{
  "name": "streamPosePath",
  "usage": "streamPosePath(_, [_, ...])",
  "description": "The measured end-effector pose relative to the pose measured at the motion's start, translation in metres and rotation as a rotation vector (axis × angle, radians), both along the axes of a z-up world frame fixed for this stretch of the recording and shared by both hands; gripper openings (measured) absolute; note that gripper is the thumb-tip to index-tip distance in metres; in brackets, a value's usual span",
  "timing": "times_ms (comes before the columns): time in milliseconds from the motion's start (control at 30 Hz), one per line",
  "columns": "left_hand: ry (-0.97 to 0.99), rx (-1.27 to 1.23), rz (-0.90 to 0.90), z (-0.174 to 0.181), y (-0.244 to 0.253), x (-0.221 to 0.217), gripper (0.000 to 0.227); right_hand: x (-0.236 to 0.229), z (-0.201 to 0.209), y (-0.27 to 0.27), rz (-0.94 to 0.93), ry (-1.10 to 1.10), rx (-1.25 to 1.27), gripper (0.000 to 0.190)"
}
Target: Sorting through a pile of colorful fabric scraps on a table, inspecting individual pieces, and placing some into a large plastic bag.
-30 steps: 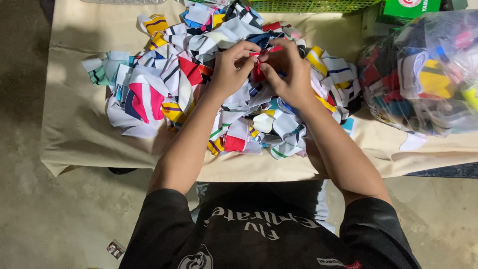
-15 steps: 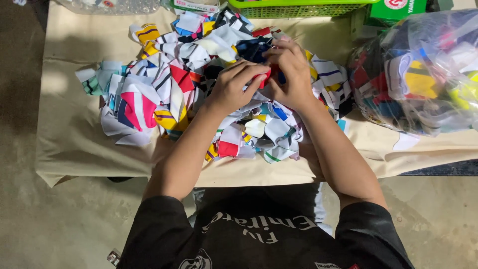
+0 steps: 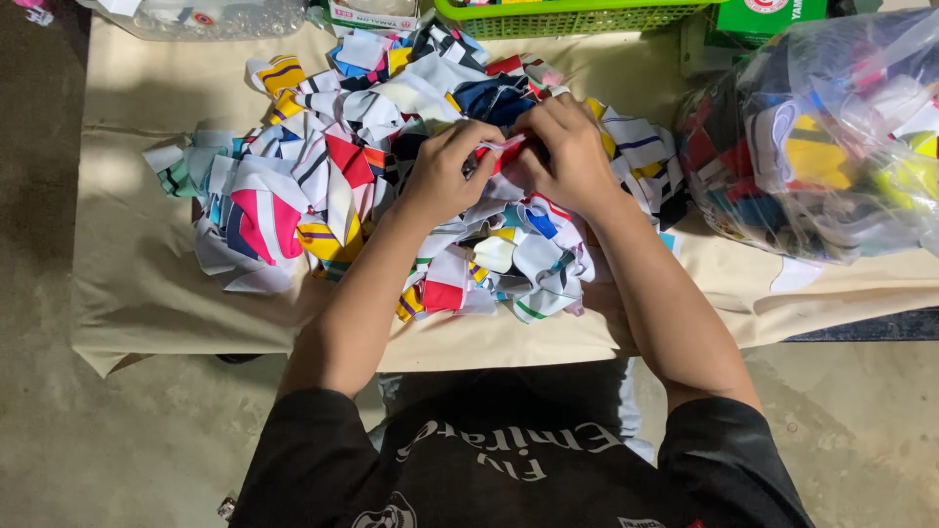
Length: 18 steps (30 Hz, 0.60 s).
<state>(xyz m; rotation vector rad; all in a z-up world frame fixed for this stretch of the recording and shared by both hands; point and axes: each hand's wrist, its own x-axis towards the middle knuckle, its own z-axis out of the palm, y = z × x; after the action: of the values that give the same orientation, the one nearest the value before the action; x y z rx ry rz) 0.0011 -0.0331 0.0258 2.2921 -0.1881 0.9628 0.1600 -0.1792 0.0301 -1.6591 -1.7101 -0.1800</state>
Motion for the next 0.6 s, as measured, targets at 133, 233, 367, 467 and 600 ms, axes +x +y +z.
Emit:
streamPosePath(133, [-0.02, -0.077, 0.056, -0.004, 0.001, 0.0, 0.021, -0.006, 0.0, 0.001, -0.068, 0.162, 0.11, 0.013])
streamPosePath(233, [0.067, -0.25, 0.079, -0.012, 0.002, 0.0, 0.032, -0.01, -0.007, 0.004, -0.039, 0.707, 0.154, 0.014])
streamPosePath(367, [0.247, -0.534, -0.104, -0.016, 0.001, 0.005, 0.022, -0.013, -0.01, 0.01, 0.053, 0.861, 0.328, 0.026])
streamPosePath(467, [0.338, -0.601, -0.111, -0.005, -0.003, 0.002, 0.014, -0.02, -0.008, 0.012, 0.051, 0.82, 0.281, 0.025])
streamPosePath(600, [0.379, -0.904, -0.195, -0.012, 0.0, 0.006, 0.015, -0.018, -0.015, 0.015, 0.07, 0.982, 0.282, 0.031])
